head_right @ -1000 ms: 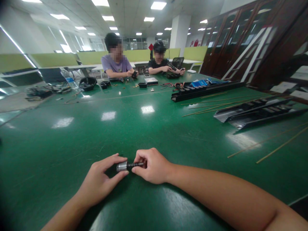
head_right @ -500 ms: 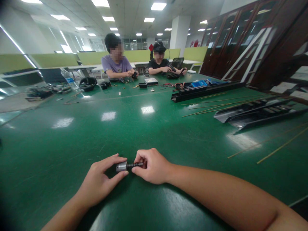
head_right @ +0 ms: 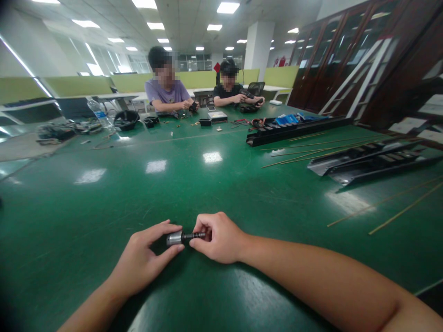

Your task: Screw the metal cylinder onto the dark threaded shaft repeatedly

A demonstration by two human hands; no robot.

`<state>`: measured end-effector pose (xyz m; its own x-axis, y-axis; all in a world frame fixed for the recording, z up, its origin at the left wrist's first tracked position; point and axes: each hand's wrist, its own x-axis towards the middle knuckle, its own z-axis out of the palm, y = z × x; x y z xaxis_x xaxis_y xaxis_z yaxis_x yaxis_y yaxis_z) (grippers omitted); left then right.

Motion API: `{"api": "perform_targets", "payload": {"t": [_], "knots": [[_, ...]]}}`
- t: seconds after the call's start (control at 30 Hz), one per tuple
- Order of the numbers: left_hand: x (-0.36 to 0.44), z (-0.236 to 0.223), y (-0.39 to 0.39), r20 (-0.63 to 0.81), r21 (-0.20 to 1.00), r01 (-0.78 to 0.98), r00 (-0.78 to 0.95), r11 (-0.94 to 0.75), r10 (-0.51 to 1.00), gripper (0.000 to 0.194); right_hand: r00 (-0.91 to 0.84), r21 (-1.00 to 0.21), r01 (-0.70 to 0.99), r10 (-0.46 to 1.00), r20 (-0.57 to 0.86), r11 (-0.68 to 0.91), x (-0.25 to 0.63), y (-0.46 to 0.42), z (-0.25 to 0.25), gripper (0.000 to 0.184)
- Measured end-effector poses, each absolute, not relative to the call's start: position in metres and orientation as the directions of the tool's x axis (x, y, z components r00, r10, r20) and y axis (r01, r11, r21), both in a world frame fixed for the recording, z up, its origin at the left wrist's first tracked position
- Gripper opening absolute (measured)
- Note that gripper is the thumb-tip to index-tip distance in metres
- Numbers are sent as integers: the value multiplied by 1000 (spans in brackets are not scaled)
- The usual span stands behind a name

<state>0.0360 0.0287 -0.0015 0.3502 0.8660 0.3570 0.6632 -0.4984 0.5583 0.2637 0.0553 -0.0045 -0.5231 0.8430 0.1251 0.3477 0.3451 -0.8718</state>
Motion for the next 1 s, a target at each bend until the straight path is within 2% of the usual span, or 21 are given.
{"api": "perform_targets", "payload": {"t": [1.0], "knots": [[34,-3,29,383,533,669,355,-518,853,28,-510,-891,333,854,106,310,264,55,-5,11]]}}
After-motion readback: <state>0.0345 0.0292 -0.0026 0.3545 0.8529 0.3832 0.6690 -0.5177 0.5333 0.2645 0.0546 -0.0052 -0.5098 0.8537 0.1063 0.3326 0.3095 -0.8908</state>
